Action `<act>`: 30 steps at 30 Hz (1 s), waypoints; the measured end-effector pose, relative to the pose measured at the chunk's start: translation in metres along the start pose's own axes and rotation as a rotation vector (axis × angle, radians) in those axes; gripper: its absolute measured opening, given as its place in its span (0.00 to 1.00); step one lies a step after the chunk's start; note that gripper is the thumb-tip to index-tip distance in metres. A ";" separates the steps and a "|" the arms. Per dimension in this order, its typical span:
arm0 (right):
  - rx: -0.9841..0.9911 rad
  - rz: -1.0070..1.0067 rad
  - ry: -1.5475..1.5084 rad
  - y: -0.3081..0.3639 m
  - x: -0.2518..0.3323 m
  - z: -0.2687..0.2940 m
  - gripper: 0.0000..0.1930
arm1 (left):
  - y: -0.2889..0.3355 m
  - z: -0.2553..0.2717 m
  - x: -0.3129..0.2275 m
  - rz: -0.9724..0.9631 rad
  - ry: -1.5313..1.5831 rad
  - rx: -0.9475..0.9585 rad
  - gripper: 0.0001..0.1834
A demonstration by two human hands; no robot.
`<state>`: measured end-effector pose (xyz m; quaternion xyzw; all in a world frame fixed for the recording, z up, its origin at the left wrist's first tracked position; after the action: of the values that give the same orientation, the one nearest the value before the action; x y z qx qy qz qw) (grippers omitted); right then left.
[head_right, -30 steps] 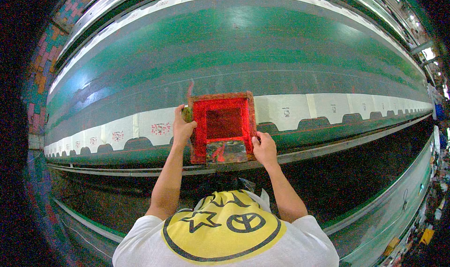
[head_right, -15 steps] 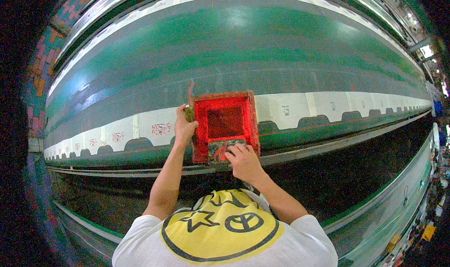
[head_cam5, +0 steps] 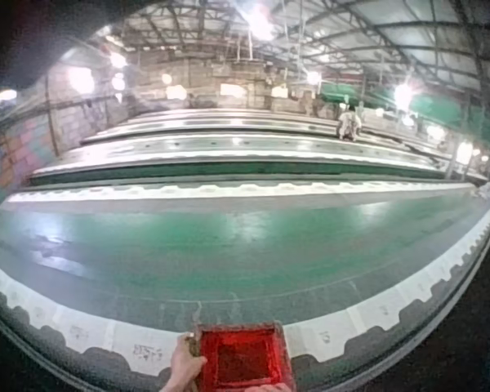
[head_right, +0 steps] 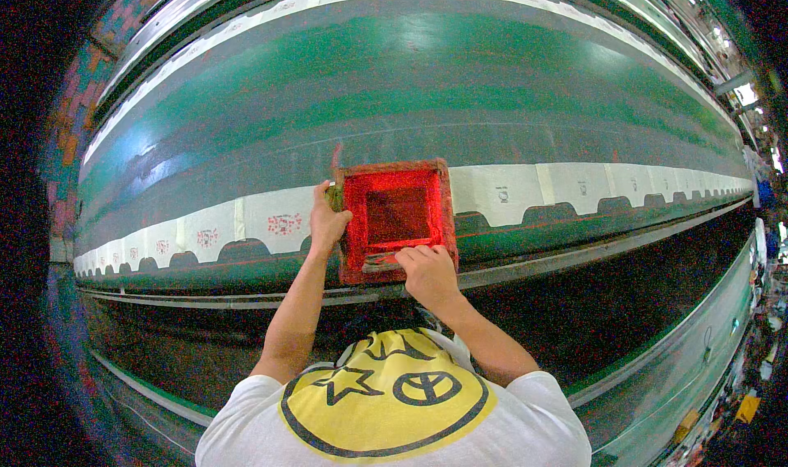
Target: The person uses a squeegee to press a red inked screen-printing frame against a moving green conveyor belt, repeatedly applying pressure to transfer a pattern onto white labels. The person holds the frame with both hands and moves it along the belt as it advances.
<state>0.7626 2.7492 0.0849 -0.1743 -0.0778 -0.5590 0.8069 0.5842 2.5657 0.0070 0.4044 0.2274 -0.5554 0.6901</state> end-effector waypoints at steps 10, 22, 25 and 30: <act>-0.161 0.026 0.165 -0.078 -0.058 -0.026 0.15 | -0.004 -0.005 0.003 -0.003 0.028 0.043 0.49; -0.071 -0.006 0.102 -0.075 -0.060 -0.016 0.13 | -0.008 -0.012 0.012 -0.082 0.082 0.031 0.48; -0.061 0.030 0.071 -0.031 -0.020 -0.020 0.13 | -0.003 -0.005 0.009 -0.063 0.026 -0.001 0.46; -0.122 0.067 0.130 -0.005 -0.004 -0.018 0.13 | 0.000 -0.005 -0.002 0.009 0.048 0.082 0.42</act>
<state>0.7555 2.7445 0.0683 -0.1888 0.0147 -0.5453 0.8165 0.5847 2.5714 0.0060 0.4468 0.2189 -0.5512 0.6698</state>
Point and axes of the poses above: each hand's wrist, its own y-axis away from the middle knuckle, its own z-axis out of the back of the hand, x = y × z, the point moved 6 cm from there along -y, towards the middle knuckle, and after that the axes turned 11 degrees about z, right-handed, at the moved point
